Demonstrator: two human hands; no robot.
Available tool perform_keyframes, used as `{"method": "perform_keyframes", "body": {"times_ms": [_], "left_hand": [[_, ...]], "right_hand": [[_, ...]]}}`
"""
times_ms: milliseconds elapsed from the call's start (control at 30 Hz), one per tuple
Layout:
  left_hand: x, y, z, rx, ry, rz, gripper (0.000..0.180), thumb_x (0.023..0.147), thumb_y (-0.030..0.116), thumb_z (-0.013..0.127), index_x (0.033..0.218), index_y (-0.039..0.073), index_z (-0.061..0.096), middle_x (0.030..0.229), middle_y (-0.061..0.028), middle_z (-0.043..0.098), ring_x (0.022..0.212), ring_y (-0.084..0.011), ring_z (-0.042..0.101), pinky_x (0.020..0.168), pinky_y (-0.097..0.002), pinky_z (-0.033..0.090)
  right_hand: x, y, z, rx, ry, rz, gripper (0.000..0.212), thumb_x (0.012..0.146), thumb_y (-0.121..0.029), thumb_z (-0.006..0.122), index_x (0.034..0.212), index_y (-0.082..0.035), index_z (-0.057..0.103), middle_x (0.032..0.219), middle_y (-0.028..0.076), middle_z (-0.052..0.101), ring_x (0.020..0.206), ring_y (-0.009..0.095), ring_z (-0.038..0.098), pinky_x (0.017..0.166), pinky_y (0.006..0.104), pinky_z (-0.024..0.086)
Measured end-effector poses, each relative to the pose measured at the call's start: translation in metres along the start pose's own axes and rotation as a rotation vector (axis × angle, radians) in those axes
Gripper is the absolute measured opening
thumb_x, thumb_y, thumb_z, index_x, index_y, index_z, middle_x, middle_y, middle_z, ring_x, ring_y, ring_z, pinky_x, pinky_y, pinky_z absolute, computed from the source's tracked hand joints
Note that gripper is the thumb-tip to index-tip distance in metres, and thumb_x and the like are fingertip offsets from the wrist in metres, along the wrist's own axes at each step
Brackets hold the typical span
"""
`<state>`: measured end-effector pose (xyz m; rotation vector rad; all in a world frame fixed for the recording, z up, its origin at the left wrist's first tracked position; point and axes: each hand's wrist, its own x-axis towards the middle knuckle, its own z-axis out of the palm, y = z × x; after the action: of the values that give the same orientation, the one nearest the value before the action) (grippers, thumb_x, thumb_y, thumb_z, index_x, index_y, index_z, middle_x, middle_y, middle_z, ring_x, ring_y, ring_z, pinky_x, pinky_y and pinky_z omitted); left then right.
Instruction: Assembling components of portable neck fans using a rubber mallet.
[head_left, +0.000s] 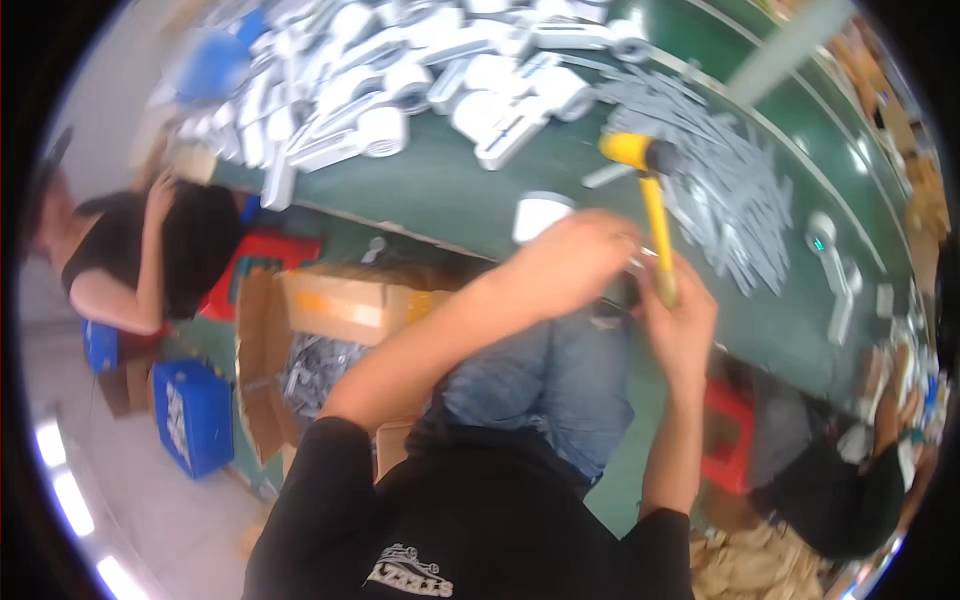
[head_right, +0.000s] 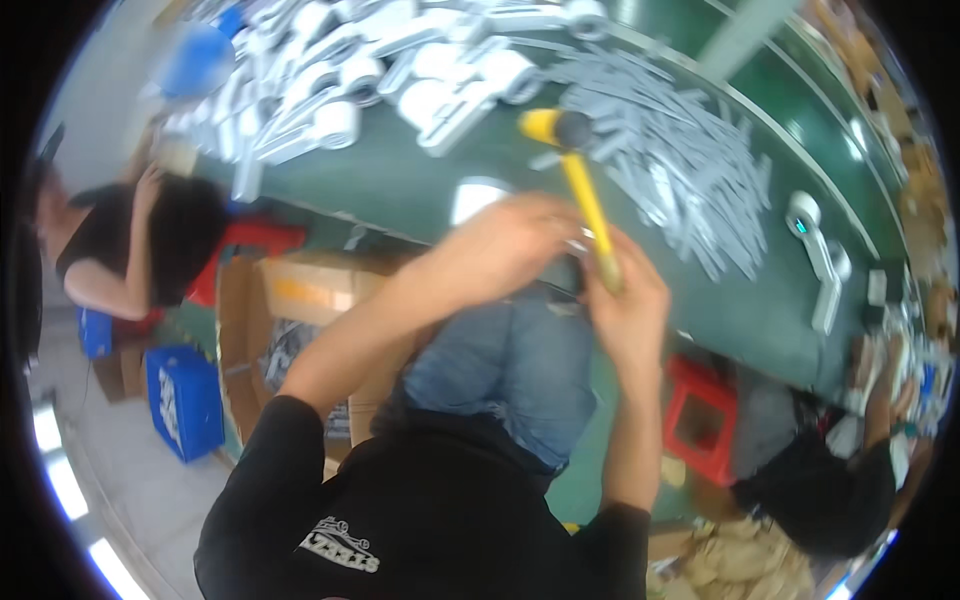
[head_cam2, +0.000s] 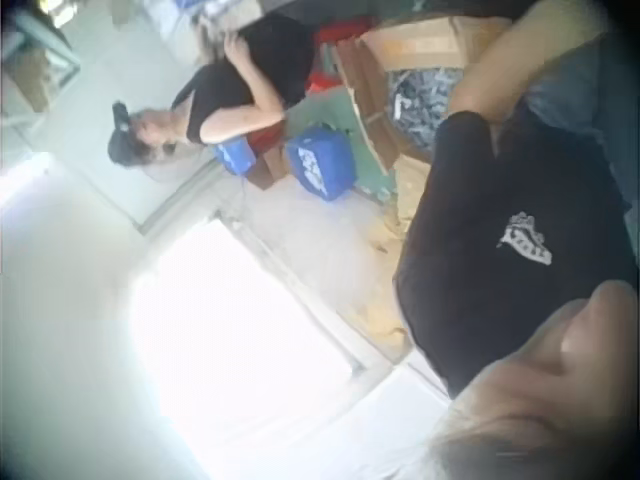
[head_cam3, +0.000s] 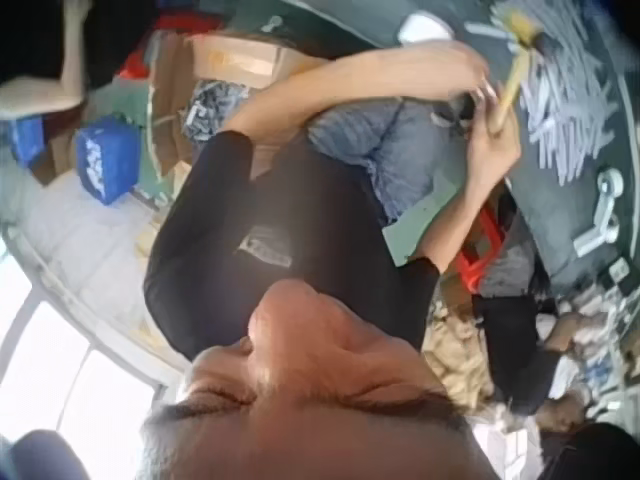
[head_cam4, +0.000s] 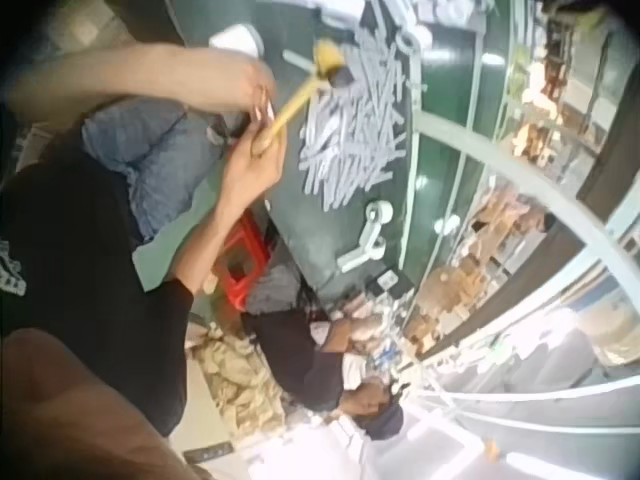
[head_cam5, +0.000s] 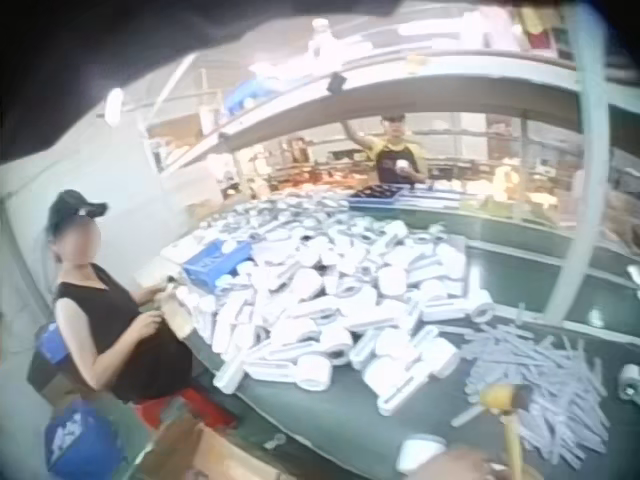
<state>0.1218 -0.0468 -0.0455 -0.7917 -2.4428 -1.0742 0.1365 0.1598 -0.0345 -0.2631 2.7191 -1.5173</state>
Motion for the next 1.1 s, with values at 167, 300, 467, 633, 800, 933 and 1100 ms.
{"method": "perform_keyframes", "body": {"times_ms": [167,300,467,633,800,933,1100], "left_hand": [[0.012,0.023,-0.016,0.176,-0.095,0.02,0.021,0.087,0.01,0.071,0.107,0.008,0.075,0.108,-0.007,0.075,0.113,-0.0266,0.069,0.116,-0.0493,0.044],[0.01,0.025,-0.021,0.182,-0.056,-0.004,0.025,0.09,0.018,0.078,0.113,0.009,0.075,0.106,-0.006,0.075,0.109,-0.026,0.07,0.115,-0.049,0.045],[0.03,0.016,-0.046,0.153,0.088,-0.173,0.024,0.091,0.021,0.08,0.109,0.005,0.08,0.105,-0.0136,0.079,0.099,-0.0342,0.073,0.091,-0.0463,0.056],[0.068,-0.019,-0.049,0.295,-0.212,-0.371,0.029,0.095,0.027,0.074,0.111,0.003,0.077,0.109,-0.0184,0.074,0.104,-0.0404,0.07,0.091,-0.0469,0.056],[0.087,-0.063,-0.002,0.435,-0.391,-0.421,0.015,0.087,0.014,0.071,0.098,0.005,0.073,0.106,-0.0201,0.075,0.102,-0.0395,0.074,0.085,-0.051,0.06],[0.096,-0.041,-0.002,0.392,-0.334,-0.487,0.021,0.079,0.007,0.076,0.099,0.004,0.081,0.104,-0.0197,0.078,0.1,-0.0358,0.078,0.084,-0.045,0.063],[0.072,-0.021,-0.035,0.333,0.061,-0.3,0.012,0.082,0.011,0.072,0.09,0.001,0.073,0.088,-0.0193,0.072,0.092,-0.0402,0.074,0.076,-0.0484,0.06]], "right_hand": [[-0.004,-0.012,-0.01,0.203,0.004,0.06,0.017,0.098,-0.002,0.072,0.114,0.004,0.075,0.132,0.008,0.073,0.063,0.01,0.068,0.053,0.0241,0.051],[-0.008,-0.018,-0.018,0.247,-0.042,0.131,0.024,0.097,-0.004,0.074,0.121,0.001,0.076,0.136,0.01,0.071,0.067,0.012,0.07,0.06,0.0264,0.058],[-0.011,-0.014,-0.043,0.474,0.091,0.236,0.031,0.1,-0.007,0.074,0.13,-0.002,0.071,0.127,0.01,0.076,0.058,0.007,0.065,0.047,0.0217,0.046],[0.005,0.022,-0.044,0.607,0.217,0.305,0.024,0.104,-0.016,0.072,0.122,-0.001,0.072,0.092,0.01,0.077,0.048,0.006,0.052,0.043,0.0227,0.037],[-0.002,0.032,-0.042,0.644,0.312,0.275,0.026,0.105,-0.017,0.07,0.126,-0.001,0.069,0.078,0.005,0.071,0.047,0.004,0.047,0.041,0.0226,0.033],[-0.005,0.043,-0.045,0.575,0.336,0.241,0.026,0.106,-0.016,0.067,0.126,0.0,0.066,0.078,0.006,0.067,0.043,0.005,0.042,0.039,0.0215,0.027],[-0.008,0.067,-0.043,0.689,0.361,0.098,0.028,0.107,-0.014,0.064,0.129,0.003,0.063,0.098,0.01,0.067,0.043,0.004,0.041,0.039,0.0214,0.026]]}}
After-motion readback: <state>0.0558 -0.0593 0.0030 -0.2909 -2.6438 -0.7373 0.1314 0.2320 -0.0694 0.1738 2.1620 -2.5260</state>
